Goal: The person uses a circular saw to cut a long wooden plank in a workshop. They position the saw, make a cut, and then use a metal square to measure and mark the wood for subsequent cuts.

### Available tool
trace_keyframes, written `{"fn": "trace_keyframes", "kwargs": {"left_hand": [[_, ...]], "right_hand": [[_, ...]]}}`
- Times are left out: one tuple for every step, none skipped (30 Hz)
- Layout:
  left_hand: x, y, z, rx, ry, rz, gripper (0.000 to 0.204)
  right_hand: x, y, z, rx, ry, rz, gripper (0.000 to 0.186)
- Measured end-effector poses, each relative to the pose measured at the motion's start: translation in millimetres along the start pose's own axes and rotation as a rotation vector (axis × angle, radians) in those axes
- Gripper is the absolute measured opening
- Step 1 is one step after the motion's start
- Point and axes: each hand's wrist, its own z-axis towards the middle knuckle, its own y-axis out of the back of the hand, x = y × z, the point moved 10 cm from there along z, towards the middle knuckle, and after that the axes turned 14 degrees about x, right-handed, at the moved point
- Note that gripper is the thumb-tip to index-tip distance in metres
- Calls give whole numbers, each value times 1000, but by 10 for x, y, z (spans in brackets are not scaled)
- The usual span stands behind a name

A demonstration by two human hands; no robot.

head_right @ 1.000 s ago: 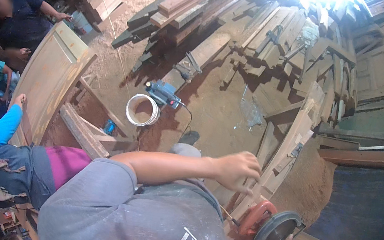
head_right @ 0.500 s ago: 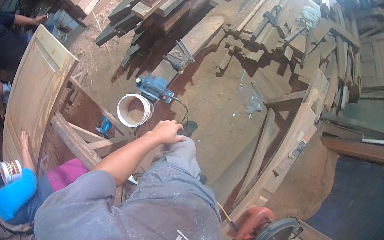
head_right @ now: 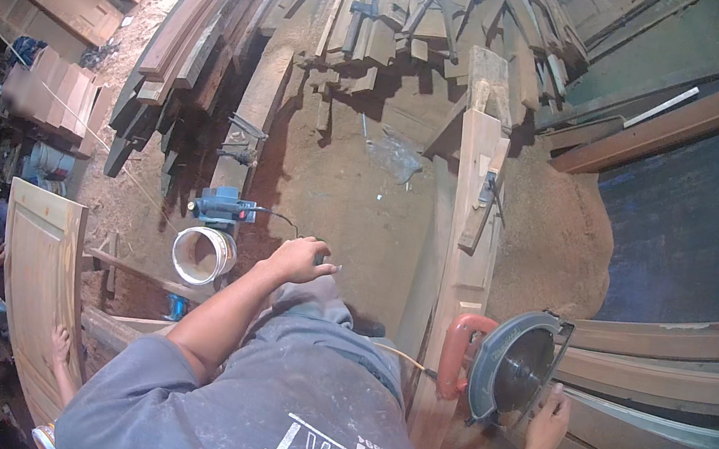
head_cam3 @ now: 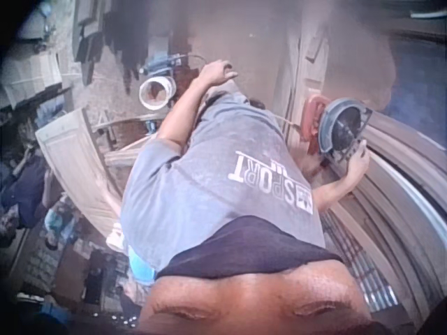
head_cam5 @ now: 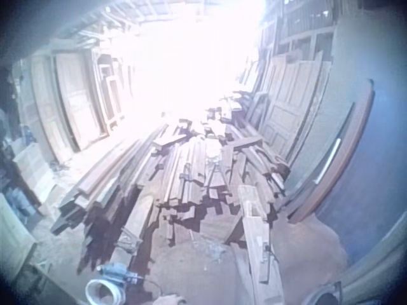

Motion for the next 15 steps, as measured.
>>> {"fn": "trace_keyframes", "kwargs": {"left_hand": [[-29, -18, -3, 3, -19, 7, 58], [-38, -47, 3, 14, -16, 18, 57], [-9, -61, -22, 9, 6, 23, 57], [-36, -53, -43, -21, -14, 17, 57], [-44, -57, -64, -40, -9, 16, 56], [-41, -70, -98, -48, -12, -4, 57], [-40, -100, -111, -33, -4, -19, 57], [-27, -101, -138, -46, 3, -41, 57], [-12, -100, -184, -68, 6, -52, 57], [41, -86, -236, -107, 29, -85, 57], [89, -86, -287, -137, 44, -105, 57], [165, -101, -347, -158, 63, -129, 56], [255, -105, -398, -179, 81, -156, 57], [355, -154, -456, -177, 105, -178, 58], [457, -221, -515, -172, 129, -199, 59]], "right_hand": [[-46, -36, 39, 47, 39, 93, 66], [-112, 35, 58, -18, 26, 71, 66], [-125, 94, 77, -34, 63, 96, 65], [-89, 54, 137, -30, 114, 124, 65], [-116, 33, 210, 73, 56, 105, 69], [-94, 38, 233, 64, 53, 120, 72], [-23, 70, 278, 70, 57, 147, 74], [145, 96, 288, 48, 141, 119, 80], [405, 117, 347, 70, 226, 141, 69], [653, 330, 98, -152, 350, -334, 64], [700, 368, 156, -138, 184, -400, 66], [884, 377, 133, -115, 214, -385, 66], [1053, 395, 113, -96, 239, -371, 65], [1258, 416, 87, -89, 296, -366, 66], [1439, 431, 66, -80, 352, -360, 66]]}}
